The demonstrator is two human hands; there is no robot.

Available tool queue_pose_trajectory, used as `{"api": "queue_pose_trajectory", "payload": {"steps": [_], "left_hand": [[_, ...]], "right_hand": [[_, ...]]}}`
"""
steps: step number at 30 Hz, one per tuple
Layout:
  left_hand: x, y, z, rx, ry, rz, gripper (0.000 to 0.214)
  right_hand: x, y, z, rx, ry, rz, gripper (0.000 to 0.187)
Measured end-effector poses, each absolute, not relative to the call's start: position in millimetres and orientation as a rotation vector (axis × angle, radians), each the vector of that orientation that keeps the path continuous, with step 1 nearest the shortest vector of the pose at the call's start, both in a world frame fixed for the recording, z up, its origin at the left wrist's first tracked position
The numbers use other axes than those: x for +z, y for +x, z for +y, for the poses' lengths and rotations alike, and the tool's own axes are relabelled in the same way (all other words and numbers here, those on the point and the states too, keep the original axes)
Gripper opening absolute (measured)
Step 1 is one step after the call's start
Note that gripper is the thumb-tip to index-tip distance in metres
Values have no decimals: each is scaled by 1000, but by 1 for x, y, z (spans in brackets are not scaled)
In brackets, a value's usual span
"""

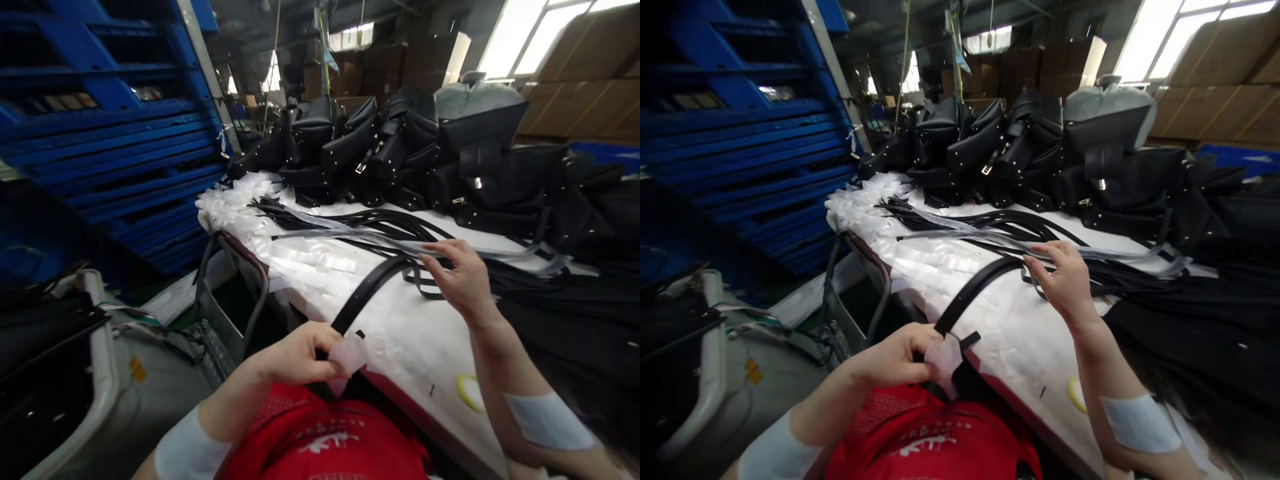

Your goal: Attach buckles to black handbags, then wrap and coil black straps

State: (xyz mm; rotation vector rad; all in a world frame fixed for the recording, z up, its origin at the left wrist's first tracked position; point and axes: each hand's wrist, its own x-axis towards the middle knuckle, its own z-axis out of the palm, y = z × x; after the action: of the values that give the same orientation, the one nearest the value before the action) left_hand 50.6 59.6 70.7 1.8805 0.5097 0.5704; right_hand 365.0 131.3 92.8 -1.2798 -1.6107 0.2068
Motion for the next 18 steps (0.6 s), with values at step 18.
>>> {"api": "queue_pose_trajectory", "payload": {"steps": [18], "left_hand": [[28,-3,21,250,1645,518,34]], "right_hand": [[2,227,82,1836,-931,-767,38]]}}
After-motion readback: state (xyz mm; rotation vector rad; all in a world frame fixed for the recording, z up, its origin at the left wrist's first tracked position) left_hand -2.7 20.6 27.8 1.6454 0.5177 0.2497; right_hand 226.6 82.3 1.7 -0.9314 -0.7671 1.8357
